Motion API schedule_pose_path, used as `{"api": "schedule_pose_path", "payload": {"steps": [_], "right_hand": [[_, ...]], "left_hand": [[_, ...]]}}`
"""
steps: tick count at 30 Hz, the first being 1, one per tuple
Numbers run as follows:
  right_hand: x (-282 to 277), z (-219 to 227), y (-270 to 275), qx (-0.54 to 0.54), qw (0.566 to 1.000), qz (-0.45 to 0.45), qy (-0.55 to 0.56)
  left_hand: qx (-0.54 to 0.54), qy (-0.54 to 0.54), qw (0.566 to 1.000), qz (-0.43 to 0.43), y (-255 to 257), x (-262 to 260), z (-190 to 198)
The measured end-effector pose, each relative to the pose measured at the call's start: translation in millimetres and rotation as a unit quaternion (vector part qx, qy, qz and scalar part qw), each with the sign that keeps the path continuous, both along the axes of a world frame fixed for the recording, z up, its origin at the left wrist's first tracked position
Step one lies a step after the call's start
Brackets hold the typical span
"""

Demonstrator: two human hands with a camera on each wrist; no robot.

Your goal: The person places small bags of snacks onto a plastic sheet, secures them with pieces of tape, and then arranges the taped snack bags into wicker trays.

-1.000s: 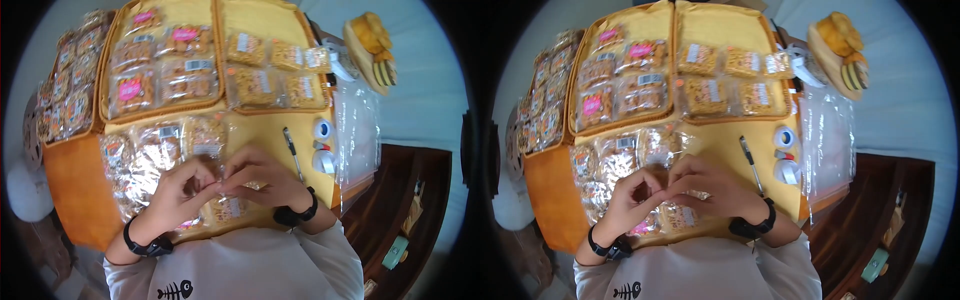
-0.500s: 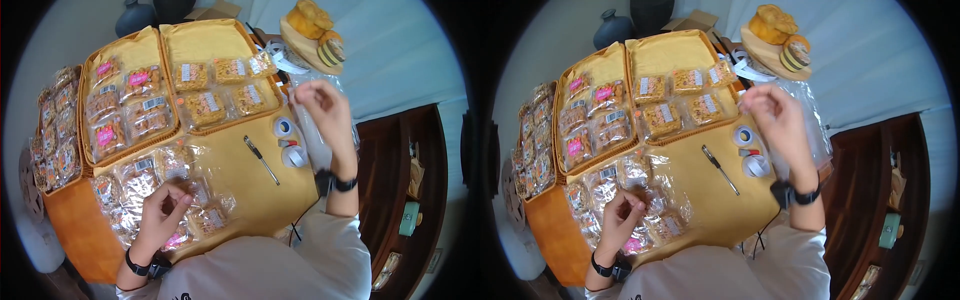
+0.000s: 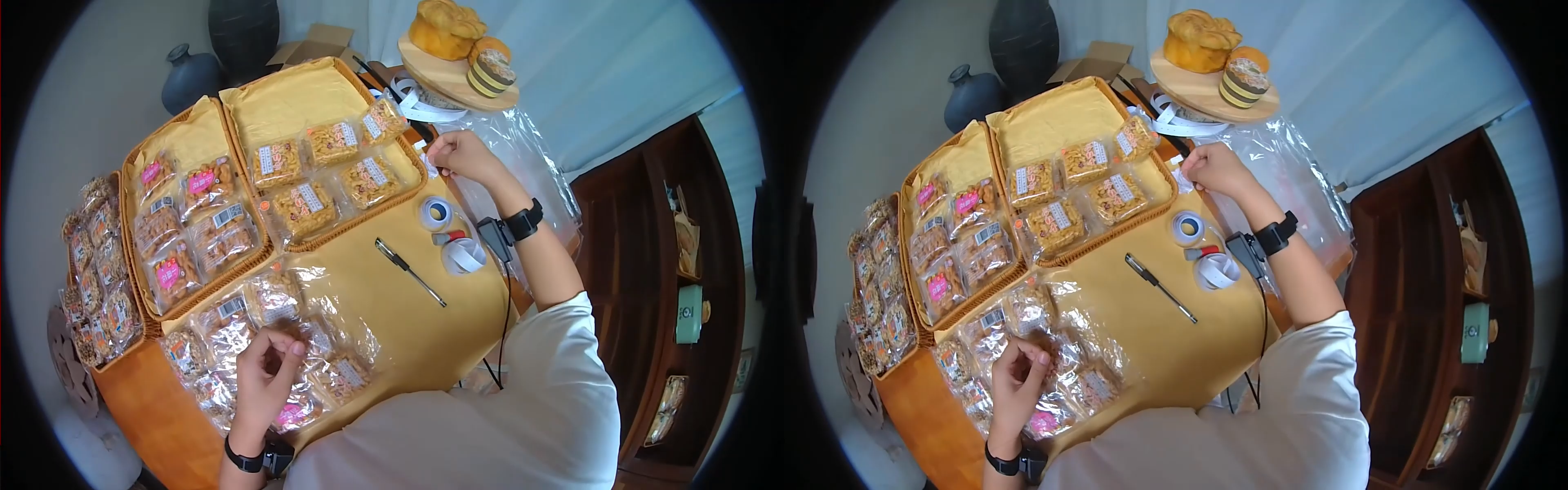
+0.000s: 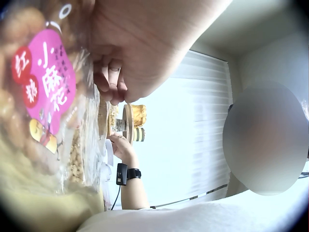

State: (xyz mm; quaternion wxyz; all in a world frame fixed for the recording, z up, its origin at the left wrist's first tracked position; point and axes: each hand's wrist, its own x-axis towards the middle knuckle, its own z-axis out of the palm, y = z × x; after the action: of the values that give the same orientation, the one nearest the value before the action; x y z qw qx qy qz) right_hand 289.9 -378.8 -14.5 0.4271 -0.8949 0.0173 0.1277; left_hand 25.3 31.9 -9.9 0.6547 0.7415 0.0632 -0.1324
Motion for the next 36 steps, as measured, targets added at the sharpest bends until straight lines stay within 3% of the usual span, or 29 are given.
{"api": "schedule_pose_path", "payload": {"steps": [10,19,28,31,33,36], "right_hand": [[-5,2,7,-0.051,0.995,0.031,-0.074],[1,3,9,-0.076,0.997,-0.005,-0.016],[11,1,8,-0.102,0.994,0.029,0.025],[-4,14,11,-0.173,0.982,0.032,-0.068],[-23,26,19,-0.260,0.947,-0.005,-0.190],[-54,47,43,-0.181,0.945,0.008,-0.272]], "left_hand": [[0.008,-0.024,1.000,-0.002,1,0,-4],[0.010,-0.036,0.999,-0.001,1,-1,-6],[0.021,-0.042,0.999,-0.011,3,-1,-10],[-0.001,-0.038,0.999,-0.004,7,-4,-20],[-0.057,-0.026,0.998,0.024,3,-2,-10],[-0.073,-0.054,0.994,0.056,9,3,-9]]}}
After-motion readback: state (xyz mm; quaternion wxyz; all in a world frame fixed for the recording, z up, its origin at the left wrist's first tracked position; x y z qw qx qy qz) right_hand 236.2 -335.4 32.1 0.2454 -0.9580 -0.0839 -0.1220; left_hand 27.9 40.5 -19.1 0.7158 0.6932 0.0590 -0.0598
